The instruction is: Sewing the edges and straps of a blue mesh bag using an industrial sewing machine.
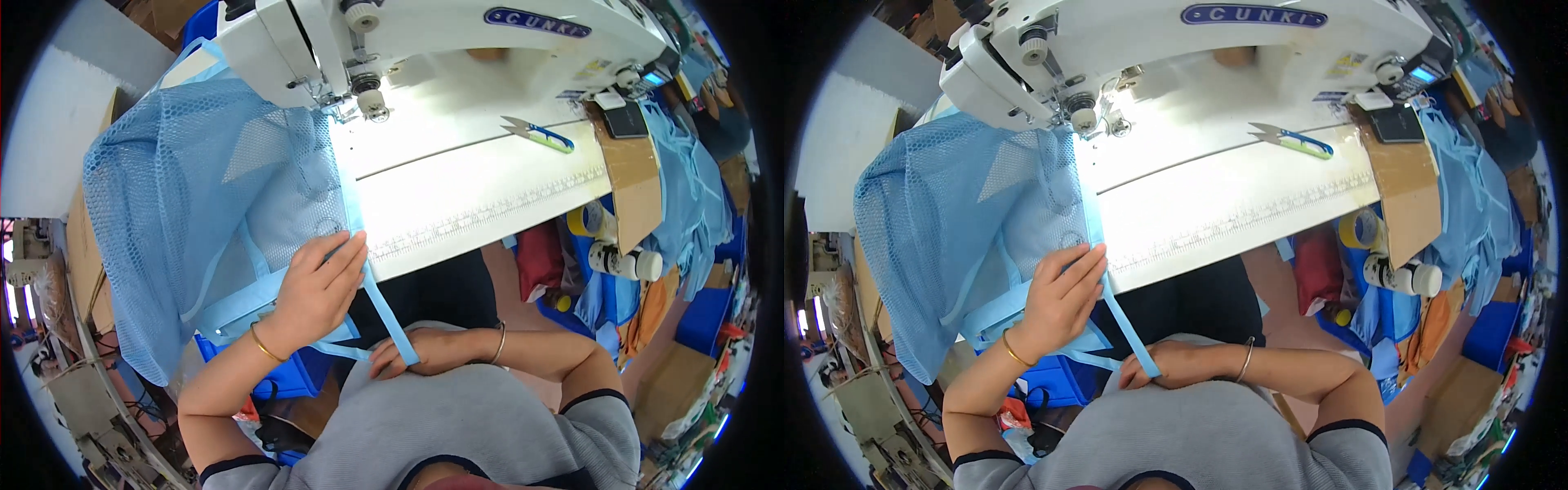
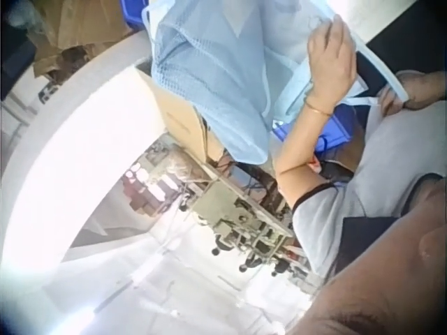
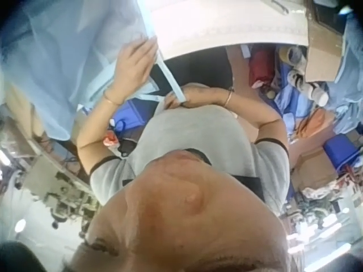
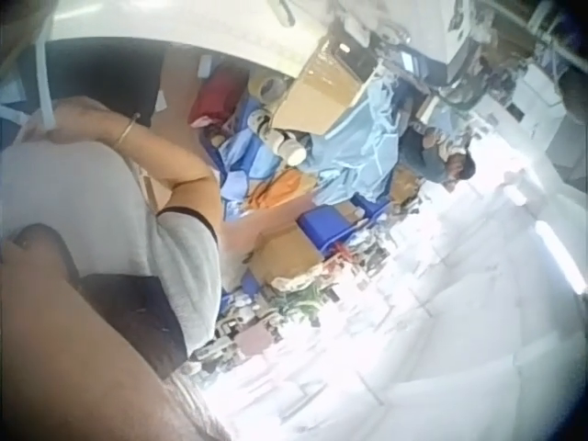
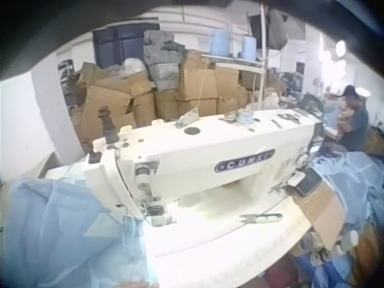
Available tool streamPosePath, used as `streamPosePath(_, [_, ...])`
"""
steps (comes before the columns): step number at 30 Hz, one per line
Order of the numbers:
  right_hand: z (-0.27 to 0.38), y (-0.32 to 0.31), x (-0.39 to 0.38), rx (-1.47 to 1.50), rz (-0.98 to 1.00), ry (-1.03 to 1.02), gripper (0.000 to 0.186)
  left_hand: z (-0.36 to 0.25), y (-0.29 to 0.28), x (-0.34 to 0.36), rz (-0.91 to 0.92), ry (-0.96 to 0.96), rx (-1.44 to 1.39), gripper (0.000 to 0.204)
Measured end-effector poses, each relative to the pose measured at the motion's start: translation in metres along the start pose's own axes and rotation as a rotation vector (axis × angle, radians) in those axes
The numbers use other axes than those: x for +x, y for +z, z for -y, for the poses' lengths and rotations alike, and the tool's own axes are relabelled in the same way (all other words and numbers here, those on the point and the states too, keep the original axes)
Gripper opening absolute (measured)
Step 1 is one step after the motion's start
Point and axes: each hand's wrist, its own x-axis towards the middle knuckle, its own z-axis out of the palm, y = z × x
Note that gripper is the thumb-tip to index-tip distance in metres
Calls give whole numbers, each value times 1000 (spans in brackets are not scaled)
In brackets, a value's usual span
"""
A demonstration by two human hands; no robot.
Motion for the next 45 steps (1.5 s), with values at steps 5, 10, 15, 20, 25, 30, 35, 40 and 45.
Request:
streamPosePath(5, [-2,-4,1,10,-40,-40,28,3,0,7,-21,-21,-18,35])
streamPosePath(10, [-7,-14,4,60,-40,-48,26,12,3,16,-33,-28,-4,38])
streamPosePath(15, [-10,-22,8,167,-24,28,22,22,2,25,-23,-22,34,39])
streamPosePath(20, [-10,-34,10,248,-9,52,21,33,1,34,-22,-10,44,41])
streamPosePath(25, [-7,-37,17,354,-19,42,22,42,-1,42,-25,-37,25,41])
streamPosePath(30, [-2,-44,24,436,21,77,21,54,0,49,-35,-8,45,41])
streamPosePath(35, [10,-49,29,540,-35,95,23,67,-1,57,-43,20,69,41])
streamPosePath(40, [30,-55,35,597,-74,174,20,82,-6,64,-35,100,125,43])
streamPosePath(45, [19,-43,29,558,-155,27,24,68,-14,54,8,6,212,41])
